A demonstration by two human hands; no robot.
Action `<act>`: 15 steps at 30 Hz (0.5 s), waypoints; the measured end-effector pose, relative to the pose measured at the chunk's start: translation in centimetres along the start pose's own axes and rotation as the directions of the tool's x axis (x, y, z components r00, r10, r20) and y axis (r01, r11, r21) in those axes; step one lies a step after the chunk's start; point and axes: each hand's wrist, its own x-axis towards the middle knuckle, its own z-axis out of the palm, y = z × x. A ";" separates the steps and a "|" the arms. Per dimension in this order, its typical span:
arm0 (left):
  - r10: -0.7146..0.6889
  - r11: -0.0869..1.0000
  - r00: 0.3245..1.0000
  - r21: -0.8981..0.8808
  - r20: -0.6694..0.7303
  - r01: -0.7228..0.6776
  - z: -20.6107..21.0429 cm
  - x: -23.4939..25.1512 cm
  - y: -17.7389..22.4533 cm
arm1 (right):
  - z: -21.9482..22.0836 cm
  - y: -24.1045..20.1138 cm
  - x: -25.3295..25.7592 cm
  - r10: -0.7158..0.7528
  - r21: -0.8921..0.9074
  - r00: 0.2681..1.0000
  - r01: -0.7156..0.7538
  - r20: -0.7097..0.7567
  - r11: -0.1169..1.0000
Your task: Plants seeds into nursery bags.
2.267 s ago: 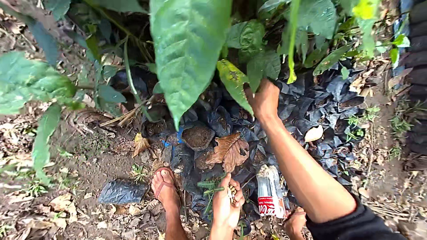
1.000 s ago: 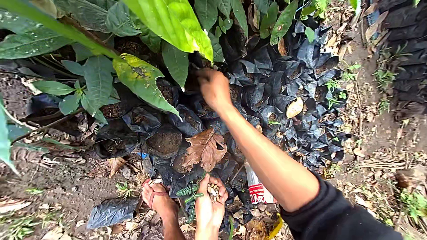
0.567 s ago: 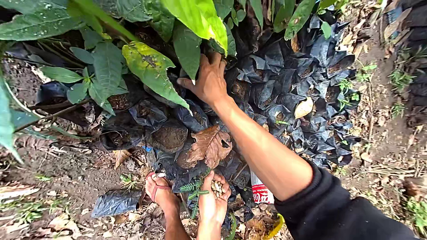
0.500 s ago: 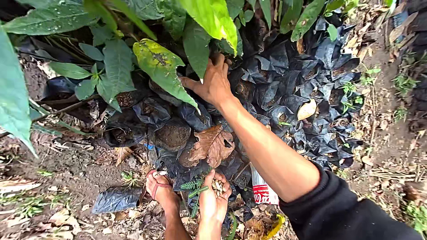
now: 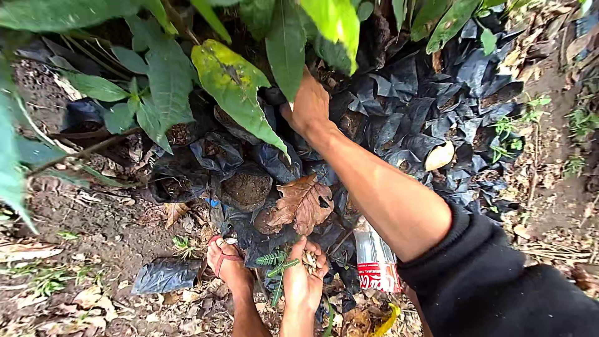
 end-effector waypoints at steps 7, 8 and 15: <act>0.009 1.000 1.000 -0.005 0.003 -0.009 -0.2 -0.3 0.1 | -2.8 0.2 -0.4 0.034 0.205 0.999 -0.042 0.041 0.978; 0.007 1.000 1.000 -0.001 0.003 -0.007 -0.3 -0.3 0.0 | -2.5 -0.5 -0.8 0.079 0.219 0.997 -0.082 0.022 0.972; 0.039 0.998 0.999 0.049 -0.011 -0.038 0.2 -1.0 -0.7 | 2.0 -2.4 -0.8 0.158 0.234 0.969 -0.112 -0.188 0.966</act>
